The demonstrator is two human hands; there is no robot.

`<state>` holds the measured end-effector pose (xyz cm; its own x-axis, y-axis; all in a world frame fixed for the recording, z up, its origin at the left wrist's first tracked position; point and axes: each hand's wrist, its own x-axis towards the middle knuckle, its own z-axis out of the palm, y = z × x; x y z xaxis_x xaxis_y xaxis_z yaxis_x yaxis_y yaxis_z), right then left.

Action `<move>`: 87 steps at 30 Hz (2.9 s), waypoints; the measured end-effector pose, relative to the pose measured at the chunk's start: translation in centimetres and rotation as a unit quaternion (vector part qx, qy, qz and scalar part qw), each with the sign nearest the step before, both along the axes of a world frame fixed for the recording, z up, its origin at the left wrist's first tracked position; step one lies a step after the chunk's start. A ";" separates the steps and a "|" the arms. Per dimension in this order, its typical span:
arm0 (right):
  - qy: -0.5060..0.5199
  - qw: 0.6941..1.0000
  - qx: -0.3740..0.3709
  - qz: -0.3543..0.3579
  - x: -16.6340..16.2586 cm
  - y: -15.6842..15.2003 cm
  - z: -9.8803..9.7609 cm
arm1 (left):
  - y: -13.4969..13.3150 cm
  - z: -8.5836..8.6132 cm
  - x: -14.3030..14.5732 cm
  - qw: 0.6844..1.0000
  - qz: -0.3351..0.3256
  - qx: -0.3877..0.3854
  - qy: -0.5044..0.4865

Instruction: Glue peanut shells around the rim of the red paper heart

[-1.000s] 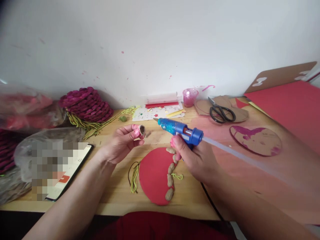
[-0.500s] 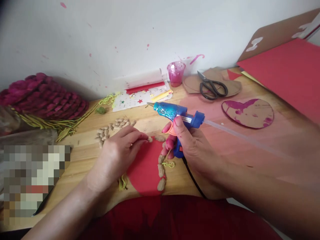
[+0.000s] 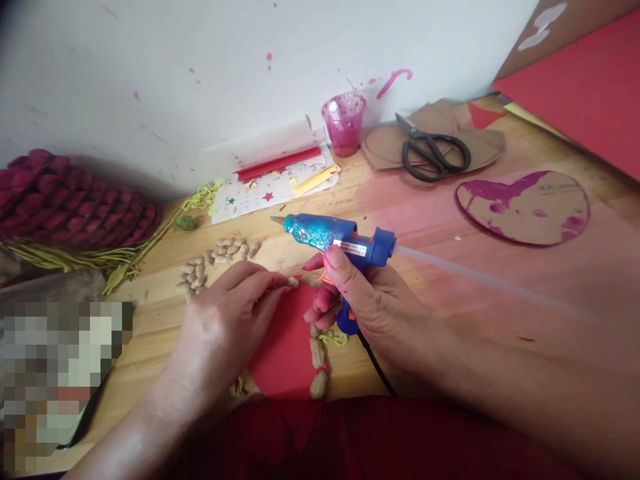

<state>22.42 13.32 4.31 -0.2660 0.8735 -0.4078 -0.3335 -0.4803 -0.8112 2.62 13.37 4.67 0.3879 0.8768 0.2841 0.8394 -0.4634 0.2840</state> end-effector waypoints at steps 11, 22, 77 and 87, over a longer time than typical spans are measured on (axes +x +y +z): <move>0.020 1.000 -0.012 0.006 0.2 0.1 -0.3 | 0.0 0.0 0.0 1.000 0.004 -0.009 0.008; 0.006 1.000 -0.009 0.005 0.1 0.1 -0.3 | 0.1 -0.1 0.1 1.000 0.003 -0.001 0.016; -0.022 0.999 0.034 0.009 0.0 0.7 -0.4 | -1.0 -0.3 -0.6 0.998 0.017 -0.054 -0.042; -0.017 0.998 0.066 0.011 0.0 1.0 -0.1 | -4.3 -1.7 1.6 0.995 0.044 0.006 0.090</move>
